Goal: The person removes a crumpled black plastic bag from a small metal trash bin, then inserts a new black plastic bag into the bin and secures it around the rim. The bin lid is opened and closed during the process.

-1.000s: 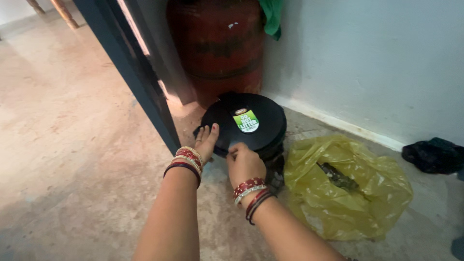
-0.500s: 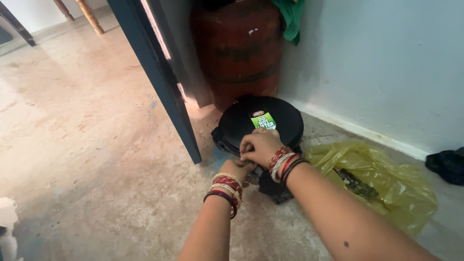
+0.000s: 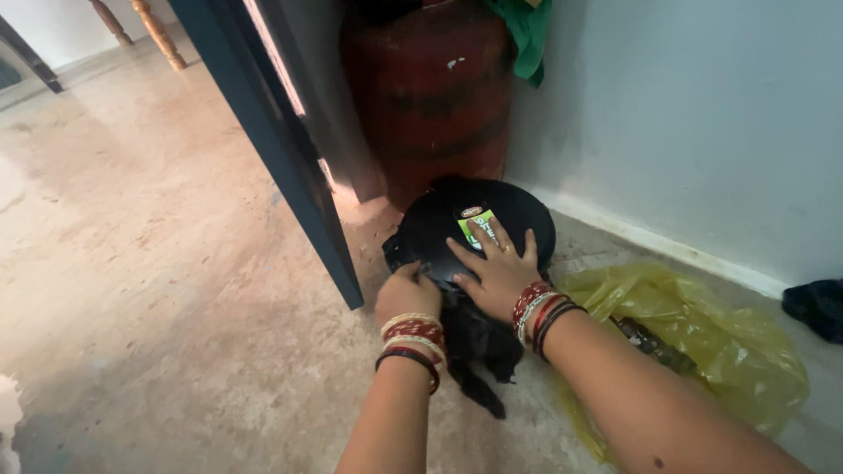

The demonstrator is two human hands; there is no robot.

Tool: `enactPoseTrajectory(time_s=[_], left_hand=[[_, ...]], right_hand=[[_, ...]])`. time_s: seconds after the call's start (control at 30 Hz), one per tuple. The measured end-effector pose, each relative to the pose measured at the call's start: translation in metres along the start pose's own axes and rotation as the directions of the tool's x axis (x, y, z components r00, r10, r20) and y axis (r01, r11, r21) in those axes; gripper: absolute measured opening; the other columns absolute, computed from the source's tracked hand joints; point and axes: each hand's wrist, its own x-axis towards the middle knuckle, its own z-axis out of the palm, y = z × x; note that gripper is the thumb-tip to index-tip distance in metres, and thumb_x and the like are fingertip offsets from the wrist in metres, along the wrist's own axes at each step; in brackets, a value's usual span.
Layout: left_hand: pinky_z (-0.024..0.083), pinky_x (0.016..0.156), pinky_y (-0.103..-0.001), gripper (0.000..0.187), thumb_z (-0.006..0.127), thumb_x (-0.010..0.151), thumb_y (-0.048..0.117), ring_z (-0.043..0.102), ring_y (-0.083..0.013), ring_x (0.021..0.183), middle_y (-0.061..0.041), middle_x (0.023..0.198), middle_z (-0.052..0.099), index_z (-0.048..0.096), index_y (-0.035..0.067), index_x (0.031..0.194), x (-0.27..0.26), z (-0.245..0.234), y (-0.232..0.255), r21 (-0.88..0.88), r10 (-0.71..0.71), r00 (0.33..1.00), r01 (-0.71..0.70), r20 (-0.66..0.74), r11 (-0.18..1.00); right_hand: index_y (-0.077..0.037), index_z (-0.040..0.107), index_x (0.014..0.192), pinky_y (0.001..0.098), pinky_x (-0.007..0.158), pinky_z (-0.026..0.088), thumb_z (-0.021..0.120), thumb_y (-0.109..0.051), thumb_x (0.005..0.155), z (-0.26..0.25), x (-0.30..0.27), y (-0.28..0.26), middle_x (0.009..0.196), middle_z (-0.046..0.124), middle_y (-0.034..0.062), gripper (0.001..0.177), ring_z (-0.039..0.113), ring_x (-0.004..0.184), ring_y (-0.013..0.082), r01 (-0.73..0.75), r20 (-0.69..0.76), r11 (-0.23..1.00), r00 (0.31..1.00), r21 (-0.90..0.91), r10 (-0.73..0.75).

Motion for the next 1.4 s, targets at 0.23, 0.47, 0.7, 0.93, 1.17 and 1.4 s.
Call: enactPoseTrajectory(time_s=[0.23,0.47,0.7,0.93,1.17,1.4], left_hand=[[0.055,0.093,-0.045,0.027,0.068,0.092,0.027,0.069,-0.0370,0.108,-0.018,0.114,0.073,0.078,0.017,0.115,0.050,-0.019,-0.003,-0.021,0.039,0.999,-0.039,0.021,0.999],[0.054,0.096,-0.041,0.028,0.073,0.090,0.025,0.071,-0.0345,0.108,-0.018,0.116,0.072,0.074,0.012,0.114,0.156,0.001,0.019,0.169,0.243,0.960,-0.265,0.137,0.949],[0.054,0.097,-0.044,0.028,0.064,0.098,0.030,0.069,-0.0367,0.111,-0.019,0.120,0.071,0.073,0.010,0.114,0.175,0.013,0.020,0.353,0.262,0.909,-0.373,0.323,0.858],[0.054,0.098,-0.046,0.034,0.054,0.106,0.035,0.068,-0.0388,0.113,-0.020,0.123,0.071,0.072,0.008,0.114,0.147,-0.003,-0.018,0.403,0.395,0.859,-0.504,0.325,0.764],[0.055,0.084,-0.052,0.018,0.061,0.092,0.020,0.069,-0.0304,0.101,-0.008,0.110,0.071,0.076,0.019,0.102,0.088,0.004,-0.051,0.538,0.652,0.671,-0.716,0.354,0.445],[0.043,0.087,-0.050,0.023,0.063,0.086,0.014,0.070,-0.0231,0.098,0.001,0.108,0.072,0.080,0.024,0.099,0.030,0.007,-0.052,0.265,0.715,0.642,-0.766,0.276,0.586]], right_hand=[[-0.040,0.035,0.154,0.0759,0.113,0.004,0.047,-0.051,0.097,-0.002,-0.002,0.003,0.168,0.015,0.0033,0.059,0.006,0.155,0.0301,0.045,0.021,0.999,0.999,0.006,-0.045],[-0.038,0.036,0.153,0.0757,0.113,0.004,0.048,-0.050,0.097,-0.005,-0.006,0.000,0.167,0.017,0.0040,0.059,0.009,0.154,0.0308,0.056,0.021,0.998,0.998,0.013,-0.056],[-0.037,0.034,0.154,0.0771,0.111,0.004,0.046,-0.049,0.097,-0.004,-0.007,-0.003,0.166,0.017,0.0057,0.059,0.009,0.153,0.0326,0.056,0.016,0.998,0.998,0.001,-0.056],[-0.039,0.027,0.157,0.0765,0.114,0.002,0.044,-0.051,0.098,-0.009,-0.004,-0.007,0.169,0.011,0.0018,0.062,0.002,0.156,0.0301,0.004,0.107,1.000,0.994,-0.001,-0.004],[-0.043,0.024,0.158,0.0768,0.114,0.000,0.044,-0.052,0.099,-0.007,0.002,-0.003,0.171,0.007,-0.0008,0.063,-0.002,0.157,0.0282,-0.027,0.146,0.999,0.989,-0.024,0.031],[-0.046,0.020,0.157,0.0758,0.115,-0.002,0.041,-0.056,0.099,-0.001,0.010,0.000,0.171,0.003,-0.0030,0.062,-0.007,0.157,0.0264,-0.048,0.175,0.999,0.983,-0.023,0.052]])
